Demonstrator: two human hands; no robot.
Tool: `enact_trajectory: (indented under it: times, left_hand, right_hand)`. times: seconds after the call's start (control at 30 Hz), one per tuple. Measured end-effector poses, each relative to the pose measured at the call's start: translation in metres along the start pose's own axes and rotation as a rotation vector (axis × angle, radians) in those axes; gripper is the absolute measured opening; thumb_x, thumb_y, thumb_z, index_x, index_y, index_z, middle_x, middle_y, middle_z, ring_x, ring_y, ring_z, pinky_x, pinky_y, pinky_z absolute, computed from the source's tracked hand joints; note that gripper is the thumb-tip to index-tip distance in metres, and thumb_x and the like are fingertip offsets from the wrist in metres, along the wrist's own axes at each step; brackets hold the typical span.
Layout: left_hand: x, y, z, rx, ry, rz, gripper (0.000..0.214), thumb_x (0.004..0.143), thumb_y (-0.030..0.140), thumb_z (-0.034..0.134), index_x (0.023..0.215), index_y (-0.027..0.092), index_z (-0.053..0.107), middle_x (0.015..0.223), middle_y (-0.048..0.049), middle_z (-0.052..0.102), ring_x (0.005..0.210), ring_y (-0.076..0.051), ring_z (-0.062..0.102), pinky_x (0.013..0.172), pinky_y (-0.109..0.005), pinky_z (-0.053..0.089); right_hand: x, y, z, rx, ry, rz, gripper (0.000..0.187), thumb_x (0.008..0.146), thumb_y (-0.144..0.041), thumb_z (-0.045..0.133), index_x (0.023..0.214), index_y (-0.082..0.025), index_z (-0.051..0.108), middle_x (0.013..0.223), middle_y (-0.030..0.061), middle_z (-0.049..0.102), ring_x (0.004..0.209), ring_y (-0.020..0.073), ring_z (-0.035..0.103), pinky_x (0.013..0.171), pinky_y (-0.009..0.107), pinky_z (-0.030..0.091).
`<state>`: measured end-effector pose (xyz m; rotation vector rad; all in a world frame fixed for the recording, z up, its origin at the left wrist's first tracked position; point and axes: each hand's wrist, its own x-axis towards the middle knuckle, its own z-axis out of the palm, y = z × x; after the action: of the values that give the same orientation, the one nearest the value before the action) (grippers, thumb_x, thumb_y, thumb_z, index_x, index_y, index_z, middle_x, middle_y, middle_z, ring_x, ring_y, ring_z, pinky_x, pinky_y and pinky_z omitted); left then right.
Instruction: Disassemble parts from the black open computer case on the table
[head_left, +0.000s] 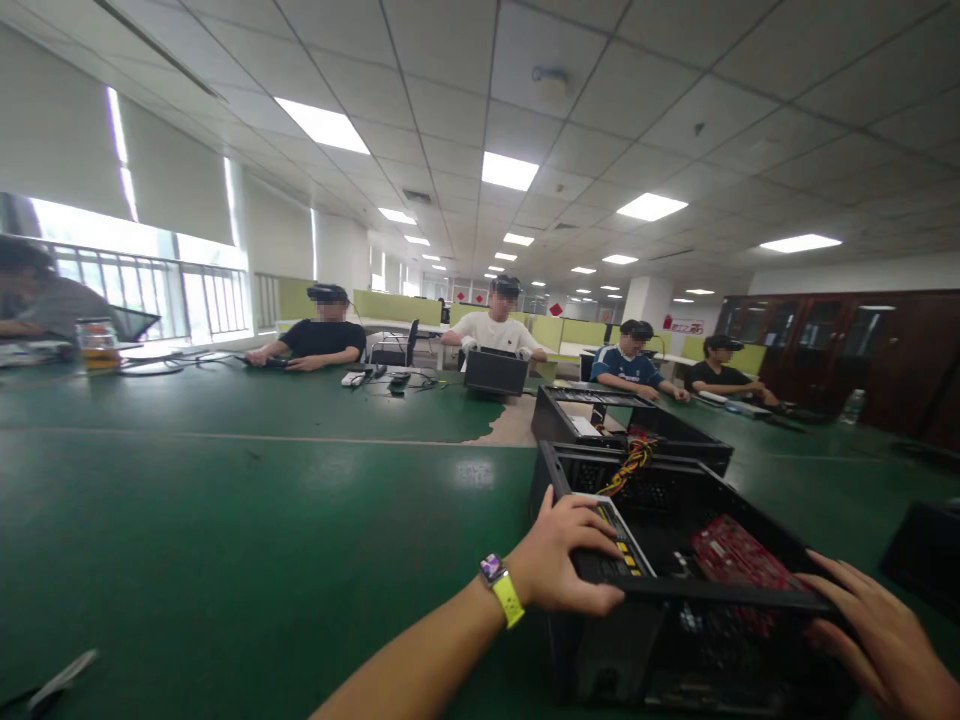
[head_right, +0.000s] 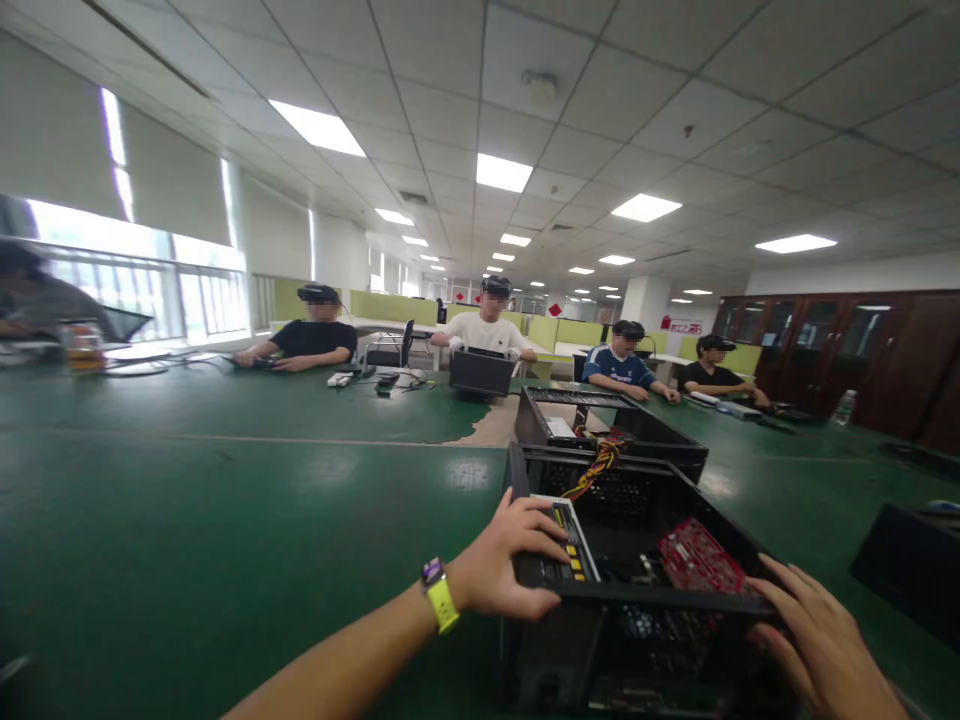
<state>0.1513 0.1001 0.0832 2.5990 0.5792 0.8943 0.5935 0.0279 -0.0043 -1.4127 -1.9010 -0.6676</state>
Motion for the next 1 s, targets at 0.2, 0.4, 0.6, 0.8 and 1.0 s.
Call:
enact_trajectory:
  times: [0.2, 0.4, 0.6, 0.8, 1.0]
  left_hand:
    - [0.049, -0.09, -0.012, 0.041, 0.058, -0.056, 0.04, 0.069, 0.048, 0.068, 0.103, 0.028, 0.069, 0.125, -0.0001, 0.06, 0.126, -0.021, 0.042, 0.112, -0.039, 0.02]
    - [0.084, -0.168, -0.028, 0.136, 0.25, -0.421, 0.061, 0.078, 0.054, 0.056, 0.127, 0.018, 0.052, 0.145, -0.012, 0.038, 0.132, -0.027, 0.034, 0.109, -0.04, 0.025]
    - [0.075, -0.184, 0.0, 0.162, 0.289, -0.723, 0.065, 0.09, 0.043, 0.037, 0.142, 0.007, 0.024, 0.14, -0.0218, 0.04, 0.126, -0.027, 0.043, 0.1, -0.038, 0.037]
    - [-0.057, -0.119, -0.016, 0.148, 0.121, -0.707, 0.045, 0.086, 0.04, 0.045, 0.123, 0.015, 0.052, 0.112, -0.008, 0.066, 0.101, -0.018, 0.06, 0.089, -0.028, 0.044]
    - [-0.176, -0.038, -0.017, 0.114, -0.12, -0.875, 0.051, 0.091, 0.047, 0.026, 0.069, 0.018, 0.062, 0.064, -0.001, 0.065, 0.06, -0.012, 0.058, 0.062, -0.022, 0.045]
  right_hand:
    - [0.092, 0.02, 0.072, -0.114, -0.109, -0.01, 0.038, 0.083, -0.048, 0.044, 0.105, -0.02, 0.059, 0.117, 0.0123, 0.057, 0.113, 0.0284, 0.049, 0.097, 0.044, 0.04]
    - [0.185, 0.005, 0.146, -0.212, -0.355, 0.198, 0.047, 0.087, -0.049, 0.036, 0.118, -0.017, 0.053, 0.125, 0.0103, 0.053, 0.12, 0.0259, 0.042, 0.103, 0.041, 0.032]
    - [0.245, 0.01, 0.194, -0.237, -0.441, 0.352, 0.046, 0.089, -0.048, 0.037, 0.124, -0.021, 0.051, 0.131, 0.0107, 0.05, 0.125, 0.0327, 0.036, 0.099, 0.062, 0.025]
    - [0.24, -0.04, 0.18, -0.255, -0.384, 0.499, 0.058, 0.09, -0.044, 0.034, 0.14, -0.014, 0.033, 0.144, 0.0189, 0.031, 0.13, 0.0386, 0.027, 0.099, 0.065, 0.021]
    - [0.123, -0.174, 0.148, 0.11, -0.51, 0.37, 0.075, 0.085, -0.054, 0.04, 0.145, -0.012, 0.022, 0.15, 0.0103, 0.021, 0.137, 0.0247, 0.021, 0.111, 0.038, 0.024]
